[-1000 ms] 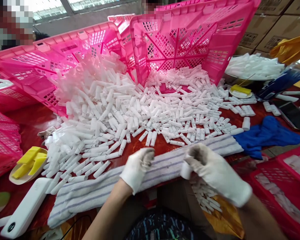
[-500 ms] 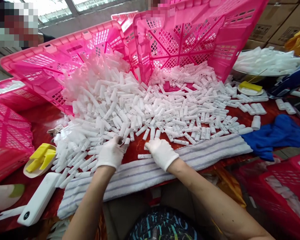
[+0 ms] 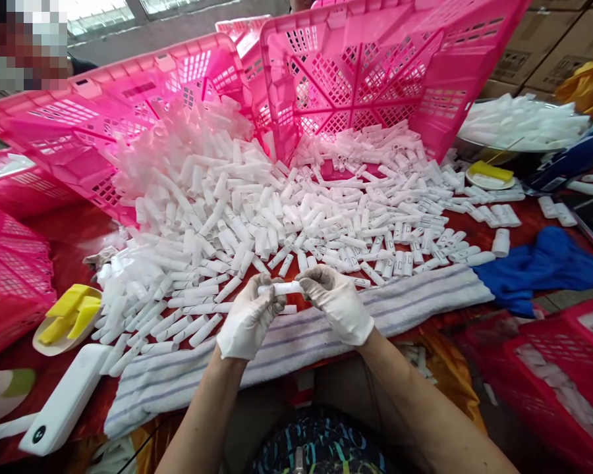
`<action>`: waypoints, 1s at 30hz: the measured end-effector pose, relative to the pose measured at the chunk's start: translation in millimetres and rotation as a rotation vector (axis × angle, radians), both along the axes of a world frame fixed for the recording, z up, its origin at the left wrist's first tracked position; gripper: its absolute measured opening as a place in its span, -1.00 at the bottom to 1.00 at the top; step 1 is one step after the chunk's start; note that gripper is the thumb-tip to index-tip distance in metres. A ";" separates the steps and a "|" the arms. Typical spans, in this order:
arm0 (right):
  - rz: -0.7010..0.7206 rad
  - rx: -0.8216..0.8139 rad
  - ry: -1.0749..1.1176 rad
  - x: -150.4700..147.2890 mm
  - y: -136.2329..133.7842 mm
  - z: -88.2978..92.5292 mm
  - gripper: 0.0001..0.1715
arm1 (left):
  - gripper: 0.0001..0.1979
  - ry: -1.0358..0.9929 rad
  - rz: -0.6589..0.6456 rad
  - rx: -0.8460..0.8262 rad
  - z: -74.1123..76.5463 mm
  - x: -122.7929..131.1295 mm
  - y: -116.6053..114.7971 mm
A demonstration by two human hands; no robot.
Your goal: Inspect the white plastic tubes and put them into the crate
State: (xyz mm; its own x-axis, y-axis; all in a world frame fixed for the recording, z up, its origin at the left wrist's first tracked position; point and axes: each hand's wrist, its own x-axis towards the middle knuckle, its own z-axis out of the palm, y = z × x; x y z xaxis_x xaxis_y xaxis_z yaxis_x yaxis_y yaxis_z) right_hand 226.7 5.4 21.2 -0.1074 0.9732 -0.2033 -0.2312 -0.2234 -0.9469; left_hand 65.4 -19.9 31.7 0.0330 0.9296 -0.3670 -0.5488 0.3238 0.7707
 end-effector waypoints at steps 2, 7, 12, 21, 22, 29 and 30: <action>0.010 0.013 -0.028 -1.9 1.3 3.6 -0.57 | -0.54 -0.092 0.058 0.010 1.6 6.6 -7.9; -0.023 -0.090 0.008 4.4 2.6 4.6 -0.54 | -0.57 -0.162 0.067 0.027 0.0 13.2 -13.2; 0.042 0.037 -0.138 12.7 5.2 10.8 -0.57 | -0.66 -0.077 0.034 0.089 -3.7 20.8 -20.1; 0.223 0.227 -0.172 3.4 2.3 18.0 -0.53 | -0.77 0.454 0.058 0.142 -18.6 40.4 -29.4; 0.167 0.216 -0.129 4.6 0.7 15.7 -0.54 | -0.74 0.422 0.034 0.130 -20.0 40.4 -28.9; -0.087 0.150 -0.139 13.4 -10.7 1.9 -0.64 | -0.68 0.425 0.083 0.151 -13.2 47.0 -30.6; -0.070 0.166 -0.155 14.1 -10.6 1.2 -0.64 | -0.67 0.423 0.078 0.146 -11.6 47.3 -31.1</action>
